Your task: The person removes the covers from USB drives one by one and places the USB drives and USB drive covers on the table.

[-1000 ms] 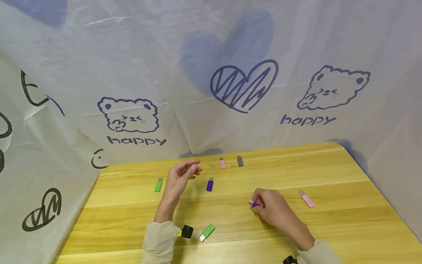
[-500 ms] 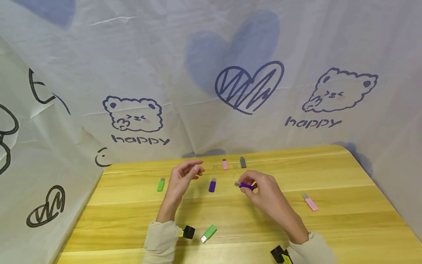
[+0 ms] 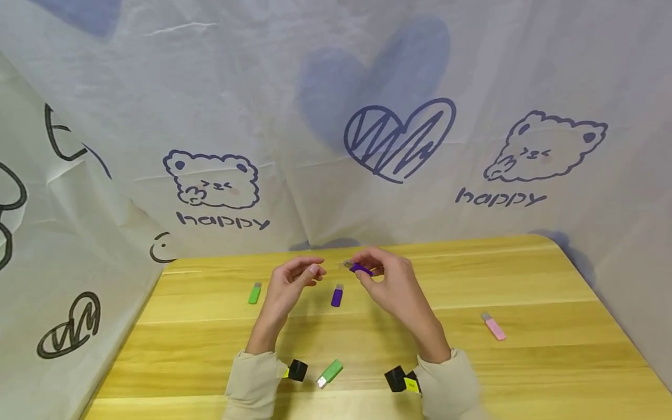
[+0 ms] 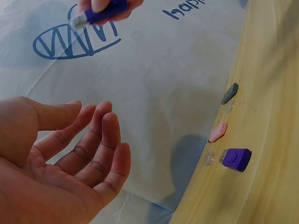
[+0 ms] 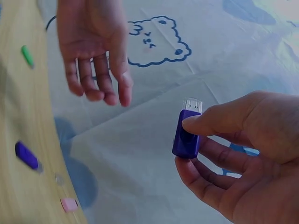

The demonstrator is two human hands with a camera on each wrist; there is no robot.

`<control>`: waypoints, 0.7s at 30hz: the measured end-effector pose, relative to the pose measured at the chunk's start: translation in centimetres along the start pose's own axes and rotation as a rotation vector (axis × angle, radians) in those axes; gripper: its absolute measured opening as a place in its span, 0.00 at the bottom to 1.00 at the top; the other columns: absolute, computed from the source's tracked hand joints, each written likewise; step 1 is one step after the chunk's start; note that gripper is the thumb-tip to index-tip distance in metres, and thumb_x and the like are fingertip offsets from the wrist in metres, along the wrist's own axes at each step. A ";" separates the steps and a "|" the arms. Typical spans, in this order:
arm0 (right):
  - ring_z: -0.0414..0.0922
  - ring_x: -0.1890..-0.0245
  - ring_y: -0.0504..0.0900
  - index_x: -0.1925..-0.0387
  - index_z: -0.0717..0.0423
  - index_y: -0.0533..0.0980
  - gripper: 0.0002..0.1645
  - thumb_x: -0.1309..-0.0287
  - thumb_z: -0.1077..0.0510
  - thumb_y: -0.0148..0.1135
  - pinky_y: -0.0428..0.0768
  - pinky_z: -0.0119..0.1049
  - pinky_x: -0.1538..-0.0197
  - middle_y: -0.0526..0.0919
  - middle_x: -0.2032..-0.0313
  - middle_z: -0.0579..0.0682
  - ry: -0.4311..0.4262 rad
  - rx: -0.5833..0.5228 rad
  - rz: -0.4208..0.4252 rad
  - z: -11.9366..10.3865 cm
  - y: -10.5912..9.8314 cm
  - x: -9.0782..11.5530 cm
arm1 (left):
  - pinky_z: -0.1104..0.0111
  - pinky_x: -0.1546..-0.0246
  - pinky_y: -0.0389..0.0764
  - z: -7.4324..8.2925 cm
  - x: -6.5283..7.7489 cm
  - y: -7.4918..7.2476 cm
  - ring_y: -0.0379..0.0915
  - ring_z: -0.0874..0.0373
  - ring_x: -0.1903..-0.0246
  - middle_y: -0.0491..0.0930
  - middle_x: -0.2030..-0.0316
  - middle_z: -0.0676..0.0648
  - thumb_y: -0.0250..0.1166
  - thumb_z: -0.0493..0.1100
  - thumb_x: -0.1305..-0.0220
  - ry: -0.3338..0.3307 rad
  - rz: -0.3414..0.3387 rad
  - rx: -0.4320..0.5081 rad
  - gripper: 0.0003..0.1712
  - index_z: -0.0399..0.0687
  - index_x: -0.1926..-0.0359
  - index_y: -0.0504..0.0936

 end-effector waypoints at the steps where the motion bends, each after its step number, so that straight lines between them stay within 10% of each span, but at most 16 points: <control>1: 0.48 0.59 0.88 0.55 0.58 0.84 0.12 0.39 0.71 0.70 0.87 0.42 0.53 0.89 0.58 0.52 0.006 -0.023 0.000 0.0 0.2 -0.2 | 0.64 0.57 0.85 0.0 0.0 0.0 0.83 0.50 0.61 0.87 0.60 0.37 0.62 0.35 0.26 0.007 -0.001 -0.004 0.11 0.33 0.49 0.85; 21: 0.52 0.57 0.89 0.53 0.65 0.86 0.13 0.40 0.67 0.71 0.87 0.33 0.57 0.87 0.51 0.61 0.082 -0.315 0.033 1.5 3.2 0.1 | 0.64 0.52 0.85 1.3 0.3 0.8 0.84 0.45 0.57 0.86 0.55 0.38 0.65 0.35 0.28 0.037 -0.075 0.043 0.10 0.34 0.50 0.85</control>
Point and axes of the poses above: each hand's wrist, its own x-axis away from the middle knuckle, its own y-axis out of the palm, z = x × y, the point moved 3 cm from there along -x, towards the middle knuckle
